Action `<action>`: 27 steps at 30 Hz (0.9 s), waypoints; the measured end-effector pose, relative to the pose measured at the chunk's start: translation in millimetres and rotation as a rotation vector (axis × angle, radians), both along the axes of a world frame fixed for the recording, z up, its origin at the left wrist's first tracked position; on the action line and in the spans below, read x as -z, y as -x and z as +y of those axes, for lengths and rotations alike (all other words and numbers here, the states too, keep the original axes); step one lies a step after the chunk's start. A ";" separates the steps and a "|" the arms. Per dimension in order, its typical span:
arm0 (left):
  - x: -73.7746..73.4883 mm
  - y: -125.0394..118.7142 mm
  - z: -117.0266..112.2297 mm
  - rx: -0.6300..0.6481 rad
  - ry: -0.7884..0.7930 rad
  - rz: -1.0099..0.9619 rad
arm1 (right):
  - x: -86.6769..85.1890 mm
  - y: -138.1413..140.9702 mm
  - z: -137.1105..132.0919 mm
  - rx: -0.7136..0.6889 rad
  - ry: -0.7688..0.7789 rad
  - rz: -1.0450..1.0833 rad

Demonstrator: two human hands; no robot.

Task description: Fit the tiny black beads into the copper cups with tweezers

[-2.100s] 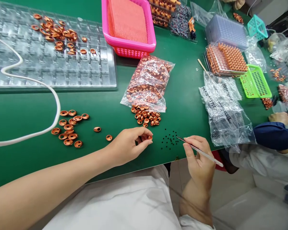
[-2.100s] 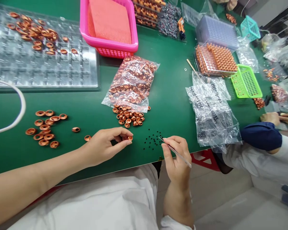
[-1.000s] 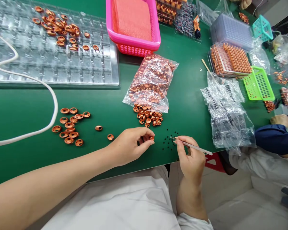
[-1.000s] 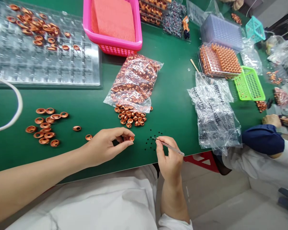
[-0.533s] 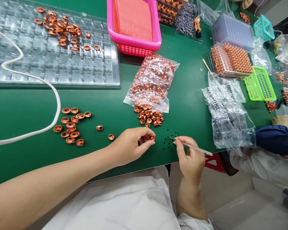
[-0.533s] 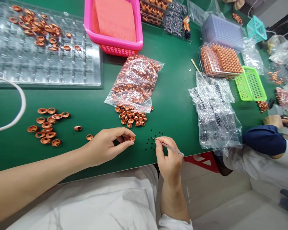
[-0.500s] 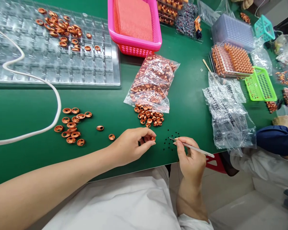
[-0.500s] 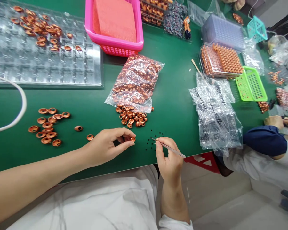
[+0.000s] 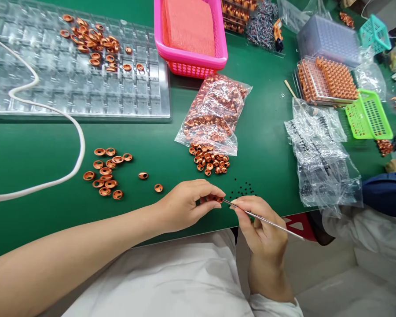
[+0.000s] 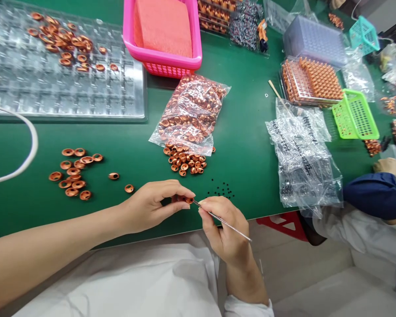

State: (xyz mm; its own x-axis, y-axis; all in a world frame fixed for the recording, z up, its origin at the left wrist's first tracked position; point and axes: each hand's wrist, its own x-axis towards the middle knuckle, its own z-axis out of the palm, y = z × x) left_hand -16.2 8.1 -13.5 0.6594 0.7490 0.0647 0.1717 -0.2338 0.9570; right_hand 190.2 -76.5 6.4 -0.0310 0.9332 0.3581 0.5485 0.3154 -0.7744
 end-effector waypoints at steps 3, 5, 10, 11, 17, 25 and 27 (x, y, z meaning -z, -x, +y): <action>0.5 -0.3 0.3 -0.002 -0.005 -0.003 | -0.2 0.1 -0.1 0.000 0.003 0.003; 0.7 -0.5 0.3 -0.002 -0.002 -0.001 | -0.9 0.8 -0.4 0.010 0.021 0.005; 1.4 -0.5 -0.5 0.001 -0.002 0.003 | 0.6 -0.7 1.0 -0.035 -0.002 -0.011; 1.6 -0.6 -0.5 0.001 -0.002 0.003 | 1.2 -1.4 1.7 -0.052 -0.005 -0.008; 1.9 -0.4 -0.2 0.005 -0.011 0.008 | 0.4 -4.2 5.2 -0.112 0.001 -0.027; -0.1 -0.1 -0.6 0.006 0.027 0.018 | -3.9 -8.3 7.1 -0.185 0.016 -0.088; 0.3 -0.7 -0.5 0.001 0.028 0.012 | -4.2 -8.6 6.7 -0.182 0.020 -0.102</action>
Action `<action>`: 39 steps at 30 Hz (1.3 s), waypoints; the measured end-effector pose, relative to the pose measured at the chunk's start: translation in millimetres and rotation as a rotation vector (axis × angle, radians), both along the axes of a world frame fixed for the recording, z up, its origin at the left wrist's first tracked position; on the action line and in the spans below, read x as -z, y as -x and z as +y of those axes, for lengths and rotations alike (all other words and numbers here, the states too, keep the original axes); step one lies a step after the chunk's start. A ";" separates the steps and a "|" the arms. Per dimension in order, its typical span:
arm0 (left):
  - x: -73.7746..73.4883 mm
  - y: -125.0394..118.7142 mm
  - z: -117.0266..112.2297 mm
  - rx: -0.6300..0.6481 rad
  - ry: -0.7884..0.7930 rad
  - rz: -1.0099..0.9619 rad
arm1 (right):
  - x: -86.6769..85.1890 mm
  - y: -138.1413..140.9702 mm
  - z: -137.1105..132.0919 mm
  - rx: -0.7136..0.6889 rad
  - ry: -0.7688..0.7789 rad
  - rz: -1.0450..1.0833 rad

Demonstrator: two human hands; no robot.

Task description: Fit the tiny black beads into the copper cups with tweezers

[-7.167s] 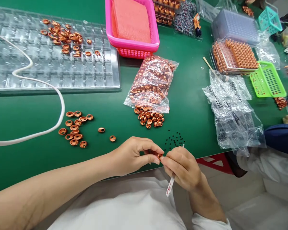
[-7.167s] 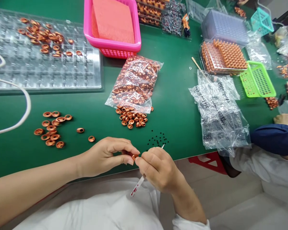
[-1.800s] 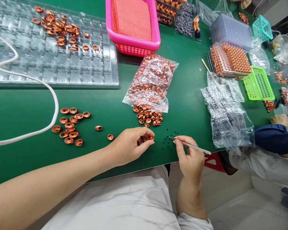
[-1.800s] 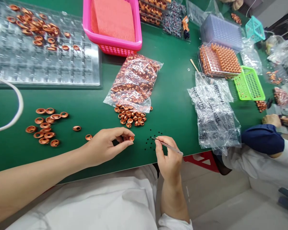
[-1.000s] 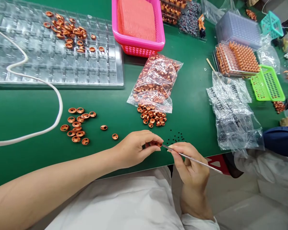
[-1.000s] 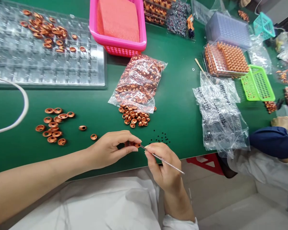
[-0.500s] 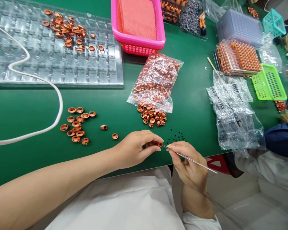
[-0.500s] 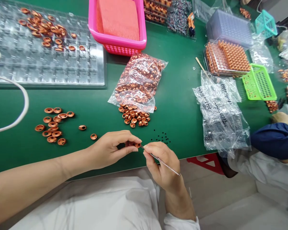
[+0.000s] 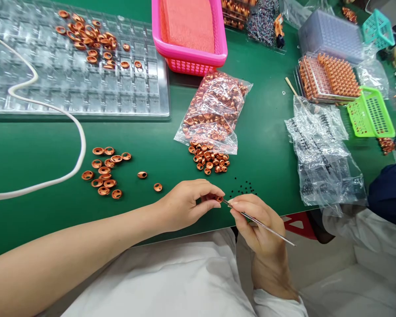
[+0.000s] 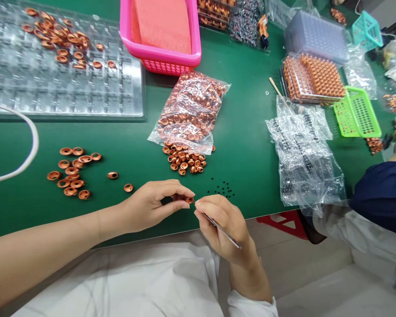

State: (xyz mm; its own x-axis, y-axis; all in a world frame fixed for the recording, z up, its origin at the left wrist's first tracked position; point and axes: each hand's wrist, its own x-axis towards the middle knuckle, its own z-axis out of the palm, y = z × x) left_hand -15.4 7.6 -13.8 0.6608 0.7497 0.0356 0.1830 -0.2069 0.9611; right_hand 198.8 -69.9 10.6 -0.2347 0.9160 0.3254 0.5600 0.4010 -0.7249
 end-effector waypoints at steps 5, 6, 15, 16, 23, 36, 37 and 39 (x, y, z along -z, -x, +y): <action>2.1 -0.2 -1.1 -0.024 -0.022 -0.031 | -0.9 0.3 0.2 -0.010 -0.009 -0.004; 2.2 -0.2 -1.7 -0.027 -0.028 -0.037 | -1.1 0.6 0.4 -0.011 -0.013 -0.005; -1.3 -2.2 -7.2 -0.067 0.045 -0.036 | 3.9 3.9 0.6 -0.037 -0.050 -0.033; -1.4 -2.5 -7.4 -0.069 0.064 -0.039 | 4.7 3.8 0.8 -0.046 -0.060 -0.037; -3.2 -5.4 -5.7 -0.071 0.253 -0.051 | 2.2 2.0 1.6 -0.033 -0.075 0.009; -5.1 -5.5 -4.1 -0.064 0.407 -0.058 | 2.0 0.3 -2.9 -0.022 -0.085 0.028; -5.8 -5.4 -4.1 -0.066 0.424 -0.059 | 2.3 0.5 -3.2 -0.015 -0.088 0.028; -7.0 -5.1 -4.3 -0.072 0.447 -0.059 | 3.0 0.9 -3.8 -0.009 -0.090 0.030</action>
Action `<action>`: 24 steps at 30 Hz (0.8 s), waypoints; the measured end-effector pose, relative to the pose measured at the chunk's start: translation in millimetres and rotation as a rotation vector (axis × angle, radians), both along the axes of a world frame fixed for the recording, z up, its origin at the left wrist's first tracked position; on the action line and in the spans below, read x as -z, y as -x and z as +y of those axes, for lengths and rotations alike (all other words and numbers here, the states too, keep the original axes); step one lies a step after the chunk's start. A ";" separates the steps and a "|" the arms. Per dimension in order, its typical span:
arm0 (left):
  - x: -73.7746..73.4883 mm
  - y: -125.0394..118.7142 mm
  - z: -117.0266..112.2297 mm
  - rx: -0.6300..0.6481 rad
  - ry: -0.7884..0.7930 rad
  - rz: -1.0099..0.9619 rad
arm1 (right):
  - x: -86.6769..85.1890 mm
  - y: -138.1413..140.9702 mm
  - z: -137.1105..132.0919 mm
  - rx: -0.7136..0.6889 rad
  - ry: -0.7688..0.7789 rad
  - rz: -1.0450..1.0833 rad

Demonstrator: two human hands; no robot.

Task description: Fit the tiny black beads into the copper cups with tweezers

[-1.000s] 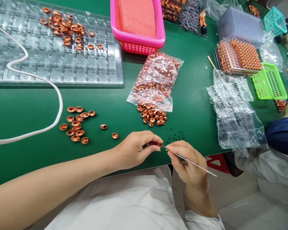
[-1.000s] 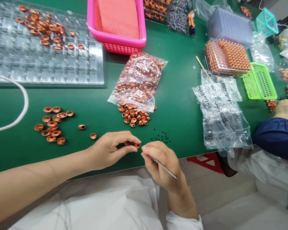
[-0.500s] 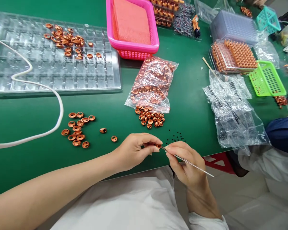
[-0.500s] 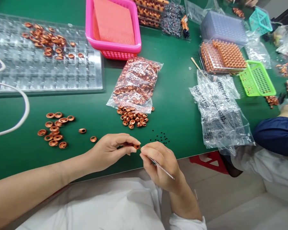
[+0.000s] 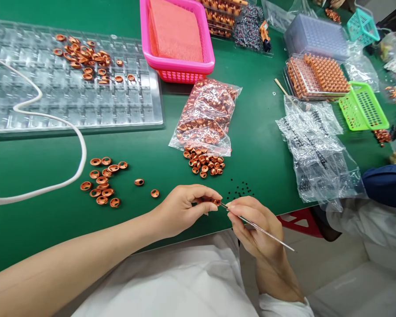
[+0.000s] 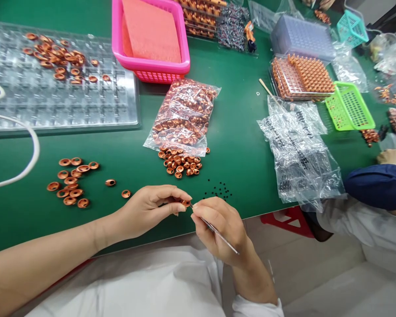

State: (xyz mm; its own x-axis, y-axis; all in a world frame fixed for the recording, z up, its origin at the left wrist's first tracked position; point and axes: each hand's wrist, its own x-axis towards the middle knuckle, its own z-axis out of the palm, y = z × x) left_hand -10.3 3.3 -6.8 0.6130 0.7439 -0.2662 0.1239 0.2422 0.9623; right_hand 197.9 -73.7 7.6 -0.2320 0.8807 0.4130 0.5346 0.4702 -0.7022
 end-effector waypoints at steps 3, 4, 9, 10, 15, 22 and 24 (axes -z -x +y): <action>-0.2 0.2 -0.5 -0.008 0.011 -0.001 | 0.7 0.4 -0.4 -0.002 -0.004 0.003; 0.1 0.1 -0.7 -0.010 0.012 -0.004 | 0.7 0.5 -0.4 -0.003 -0.006 0.003; 3.8 -0.1 -2.6 -0.028 0.018 -0.035 | -0.3 0.9 -0.2 -0.006 0.004 0.005; 4.5 0.2 -3.2 -0.030 0.002 -0.037 | -0.6 1.2 -0.2 -0.001 0.008 0.008; 6.6 2.5 -6.2 -0.045 -0.134 -0.025 | -1.0 4.1 -0.6 0.007 -0.001 -0.016; 5.9 1.6 -7.8 -0.049 -0.104 -0.032 | 0.4 5.6 0.4 0.019 -0.029 -0.028; 6.1 0.2 -7.6 -0.041 -0.052 -0.034 | -0.3 5.2 0.7 0.027 -0.047 -0.025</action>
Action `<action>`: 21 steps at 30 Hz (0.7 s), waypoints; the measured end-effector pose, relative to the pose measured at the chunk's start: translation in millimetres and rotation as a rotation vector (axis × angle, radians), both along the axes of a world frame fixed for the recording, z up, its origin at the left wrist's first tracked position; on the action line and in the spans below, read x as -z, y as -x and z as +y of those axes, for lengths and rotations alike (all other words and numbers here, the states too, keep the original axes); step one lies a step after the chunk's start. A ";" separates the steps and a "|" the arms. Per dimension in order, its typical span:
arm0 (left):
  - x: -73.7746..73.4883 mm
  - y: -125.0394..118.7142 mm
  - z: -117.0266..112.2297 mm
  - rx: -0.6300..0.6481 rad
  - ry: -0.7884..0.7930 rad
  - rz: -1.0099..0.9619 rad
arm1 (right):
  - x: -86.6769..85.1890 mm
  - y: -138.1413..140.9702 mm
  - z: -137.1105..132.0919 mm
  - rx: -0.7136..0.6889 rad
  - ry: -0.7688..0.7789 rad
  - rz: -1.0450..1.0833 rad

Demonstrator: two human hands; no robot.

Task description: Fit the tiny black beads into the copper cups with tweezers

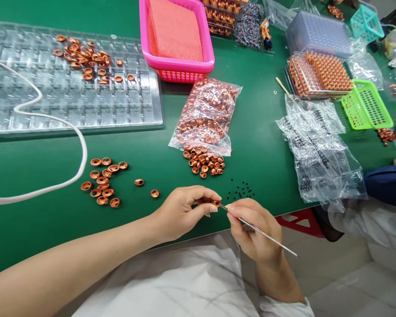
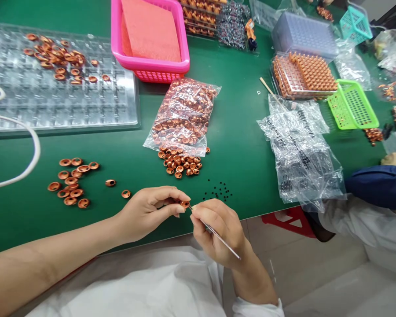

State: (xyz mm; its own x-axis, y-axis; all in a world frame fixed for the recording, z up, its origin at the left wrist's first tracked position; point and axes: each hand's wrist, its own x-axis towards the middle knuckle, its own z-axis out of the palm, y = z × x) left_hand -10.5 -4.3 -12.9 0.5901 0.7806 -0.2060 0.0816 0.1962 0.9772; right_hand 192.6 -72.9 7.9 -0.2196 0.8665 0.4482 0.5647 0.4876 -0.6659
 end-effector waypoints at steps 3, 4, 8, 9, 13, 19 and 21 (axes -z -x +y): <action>-0.4 -1.7 0.6 0.006 0.066 -0.004 | -1.3 -0.1 -0.3 0.019 -0.023 0.009; -1.0 -1.9 0.9 0.005 0.083 -0.003 | -1.6 -0.1 -0.7 0.026 -0.028 0.012; -4.2 -1.6 2.3 0.011 0.116 0.003 | -1.7 0.2 -2.7 0.045 -0.039 0.011; -4.9 -1.6 2.6 0.012 0.118 0.002 | -1.5 0.3 -3.1 0.049 -0.038 0.010; -6.1 -2.0 3.3 0.009 0.121 -0.011 | -0.2 0.7 -4.1 0.060 -0.033 0.005; -6.9 -2.0 4.7 0.012 0.160 -0.027 | -0.3 0.7 -6.4 0.059 -0.034 0.079; -7.9 -1.3 5.8 0.021 0.188 -0.024 | -2.5 -1.5 -7.1 0.071 -0.037 0.129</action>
State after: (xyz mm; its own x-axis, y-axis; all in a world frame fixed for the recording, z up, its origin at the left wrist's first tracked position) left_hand -9.2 1.5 -5.0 0.6121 0.7175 -0.3325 0.0648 0.3736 0.9253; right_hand 194.1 -80.0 10.4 -0.0963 0.8600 0.5011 0.5095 0.4751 -0.7174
